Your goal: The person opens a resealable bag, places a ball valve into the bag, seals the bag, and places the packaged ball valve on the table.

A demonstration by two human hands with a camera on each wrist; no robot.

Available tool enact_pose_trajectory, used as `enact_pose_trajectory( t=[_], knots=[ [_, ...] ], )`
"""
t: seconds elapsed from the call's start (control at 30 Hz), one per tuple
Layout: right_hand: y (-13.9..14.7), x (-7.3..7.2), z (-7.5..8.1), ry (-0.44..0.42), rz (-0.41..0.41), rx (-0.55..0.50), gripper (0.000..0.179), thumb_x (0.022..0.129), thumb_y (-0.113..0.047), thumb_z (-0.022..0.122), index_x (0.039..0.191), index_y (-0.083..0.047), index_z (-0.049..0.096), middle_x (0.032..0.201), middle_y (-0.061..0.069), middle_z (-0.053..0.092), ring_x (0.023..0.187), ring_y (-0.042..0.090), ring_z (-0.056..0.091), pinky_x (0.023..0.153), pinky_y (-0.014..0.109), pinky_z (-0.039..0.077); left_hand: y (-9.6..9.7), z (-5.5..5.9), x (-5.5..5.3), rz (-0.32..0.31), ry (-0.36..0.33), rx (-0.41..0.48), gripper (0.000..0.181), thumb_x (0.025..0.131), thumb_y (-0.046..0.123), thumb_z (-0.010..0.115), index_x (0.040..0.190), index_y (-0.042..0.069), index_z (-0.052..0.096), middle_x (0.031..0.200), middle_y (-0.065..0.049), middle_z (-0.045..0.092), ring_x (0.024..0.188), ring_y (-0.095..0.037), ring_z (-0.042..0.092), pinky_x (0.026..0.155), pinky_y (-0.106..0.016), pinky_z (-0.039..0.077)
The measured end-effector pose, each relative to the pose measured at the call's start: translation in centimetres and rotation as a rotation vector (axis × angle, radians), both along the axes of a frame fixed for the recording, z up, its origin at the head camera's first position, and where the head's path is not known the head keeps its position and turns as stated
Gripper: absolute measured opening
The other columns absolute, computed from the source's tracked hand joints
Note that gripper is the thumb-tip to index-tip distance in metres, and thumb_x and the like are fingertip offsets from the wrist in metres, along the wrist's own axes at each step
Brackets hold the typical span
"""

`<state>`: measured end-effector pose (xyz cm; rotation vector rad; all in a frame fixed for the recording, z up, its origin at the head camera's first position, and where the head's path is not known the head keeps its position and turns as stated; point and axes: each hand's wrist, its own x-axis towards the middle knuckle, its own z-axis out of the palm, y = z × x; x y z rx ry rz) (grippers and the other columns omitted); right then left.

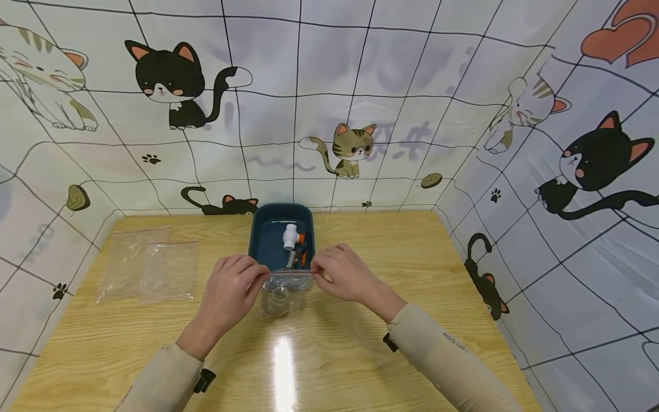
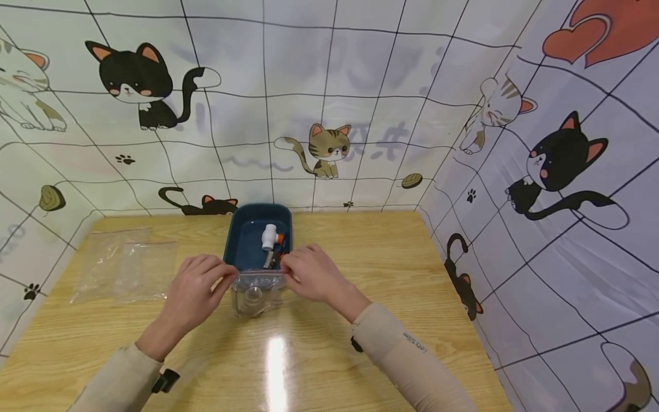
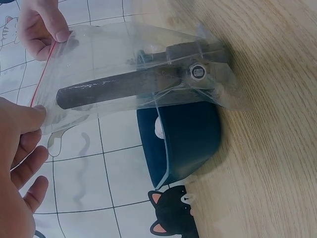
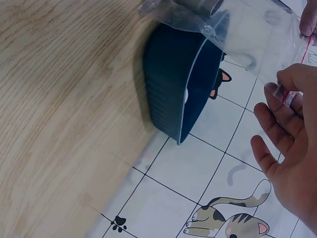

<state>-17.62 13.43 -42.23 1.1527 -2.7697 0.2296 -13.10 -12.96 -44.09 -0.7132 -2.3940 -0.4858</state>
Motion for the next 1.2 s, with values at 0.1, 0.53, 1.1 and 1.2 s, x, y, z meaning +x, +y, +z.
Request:
enact_pose_trajectory(
  t=[0.1,0.53,1.1,1.2],
  knots=[
    [0.0,0.0,0.0,0.002,0.004,-0.001,0.010,0.097,-0.028,0.058,0.088,-0.025,0.060,0.083,-0.012,0.061,0.081,0.008,0.055,0.094,0.036,0.044,0.0,0.0,0.0,0.004,-0.001,-0.002,0.006,0.083,0.018,0.077,0.087,0.016,0.073,0.083,0.002,0.066,0.086,-0.021,0.060,0.084,-0.040,0.045],
    [0.6,-0.3,0.1,-0.033,-0.008,0.003,0.010,0.096,-0.027,0.060,0.086,-0.025,0.060,0.082,-0.013,0.062,0.080,0.007,0.055,0.090,0.035,0.045,-0.2,-0.1,0.0,0.008,-0.007,0.007,0.007,0.083,0.017,0.077,0.087,0.016,0.072,0.084,0.002,0.066,0.087,-0.022,0.060,0.084,-0.041,0.045],
    [0.9,-0.1,0.4,-0.047,-0.028,0.009,0.006,0.096,-0.028,0.061,0.091,-0.025,0.062,0.087,-0.011,0.064,0.082,0.008,0.055,0.082,0.034,0.044,-0.1,-0.3,0.0,0.011,-0.011,0.023,0.008,0.081,0.015,0.078,0.087,0.016,0.073,0.084,0.002,0.066,0.086,-0.022,0.060,0.084,-0.040,0.046],
    [-0.3,0.0,0.6,-0.027,-0.012,-0.003,0.007,0.095,-0.031,0.063,0.097,-0.025,0.063,0.093,-0.010,0.066,0.090,0.009,0.060,0.089,0.036,0.046,-0.1,-0.3,0.0,0.011,-0.007,0.023,0.008,0.081,0.015,0.079,0.087,0.016,0.073,0.083,0.002,0.066,0.086,-0.022,0.060,0.084,-0.041,0.046]
  ],
)
